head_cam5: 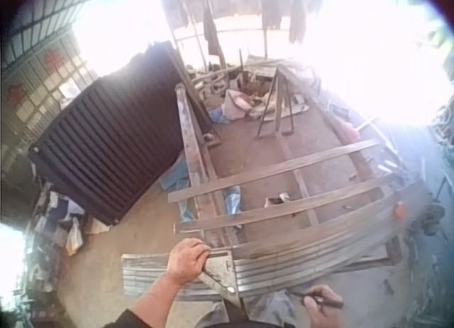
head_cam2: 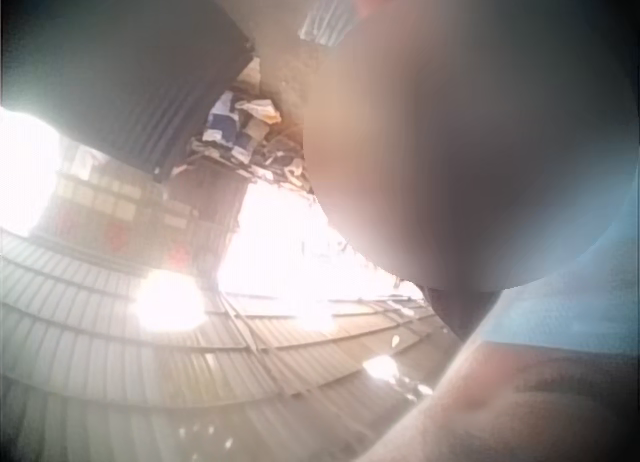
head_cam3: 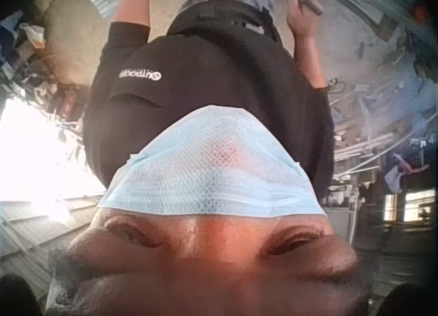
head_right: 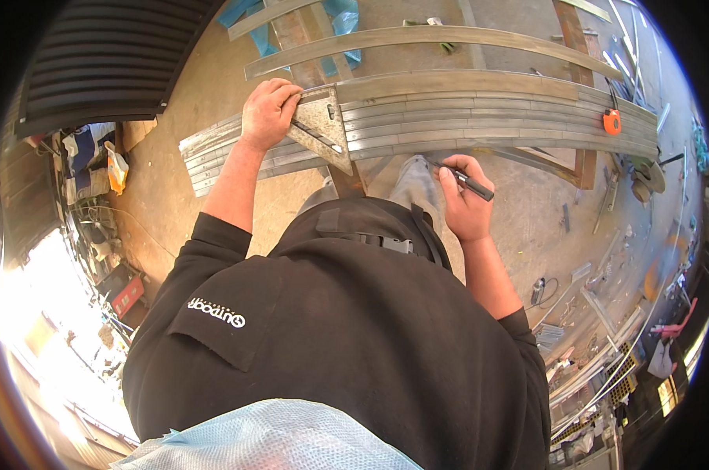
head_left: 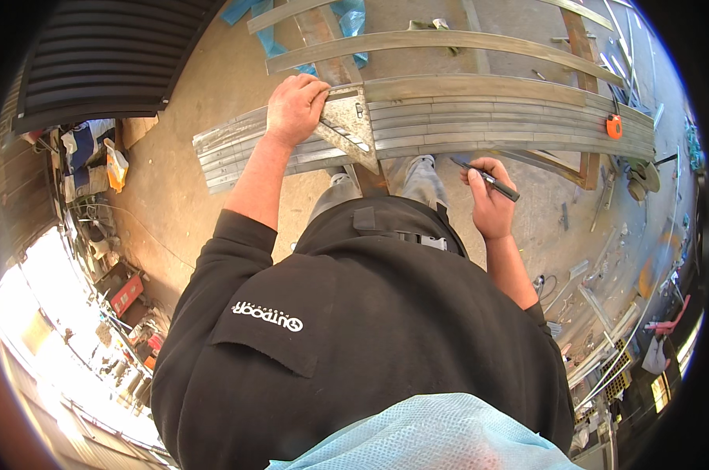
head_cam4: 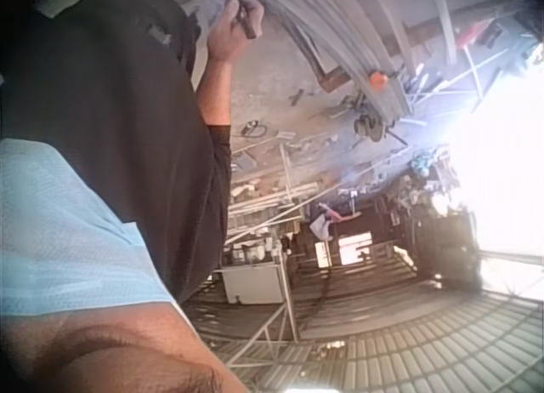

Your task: The person measures a long metal sheet with a tape measure and marks it with a pen. They then use a speed square to draw straight lines across the sheet at the marked points.

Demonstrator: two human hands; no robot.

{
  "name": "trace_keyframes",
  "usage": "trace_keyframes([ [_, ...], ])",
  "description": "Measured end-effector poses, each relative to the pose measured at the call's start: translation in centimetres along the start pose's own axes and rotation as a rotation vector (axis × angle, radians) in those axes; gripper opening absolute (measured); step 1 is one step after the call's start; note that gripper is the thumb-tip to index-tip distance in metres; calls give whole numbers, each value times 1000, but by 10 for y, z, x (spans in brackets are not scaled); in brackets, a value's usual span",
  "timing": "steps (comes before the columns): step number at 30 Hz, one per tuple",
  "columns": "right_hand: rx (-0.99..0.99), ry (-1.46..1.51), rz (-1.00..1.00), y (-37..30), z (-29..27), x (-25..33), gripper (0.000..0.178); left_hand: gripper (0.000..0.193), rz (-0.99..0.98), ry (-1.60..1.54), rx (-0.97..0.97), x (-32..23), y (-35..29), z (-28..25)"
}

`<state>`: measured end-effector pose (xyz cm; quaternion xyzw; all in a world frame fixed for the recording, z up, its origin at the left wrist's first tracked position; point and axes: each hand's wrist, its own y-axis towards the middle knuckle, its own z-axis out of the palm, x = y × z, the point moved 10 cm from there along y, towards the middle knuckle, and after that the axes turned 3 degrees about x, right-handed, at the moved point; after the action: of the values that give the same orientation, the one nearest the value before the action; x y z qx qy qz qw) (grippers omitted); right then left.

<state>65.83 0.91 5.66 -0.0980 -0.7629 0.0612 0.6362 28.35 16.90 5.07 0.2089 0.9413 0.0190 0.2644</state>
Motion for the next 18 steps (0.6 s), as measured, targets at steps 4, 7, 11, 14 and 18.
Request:
trace_keyframes([
  [4,30,18,-18,21,16,9,14,13,-13,-27,7,1,1,0],
  [7,106,-22,-64,39,32,19,15,14,5,-36,14,0,2,-2],
  [11,144,27,-89,60,58,28,13,15,-5,-60,40,4,3,-2],
  [14,93,13,-134,76,77,36,12,14,16,-56,29,3,3,-2],
  [18,191,-10,-135,94,104,41,12,12,34,-47,10,2,3,-2],
])
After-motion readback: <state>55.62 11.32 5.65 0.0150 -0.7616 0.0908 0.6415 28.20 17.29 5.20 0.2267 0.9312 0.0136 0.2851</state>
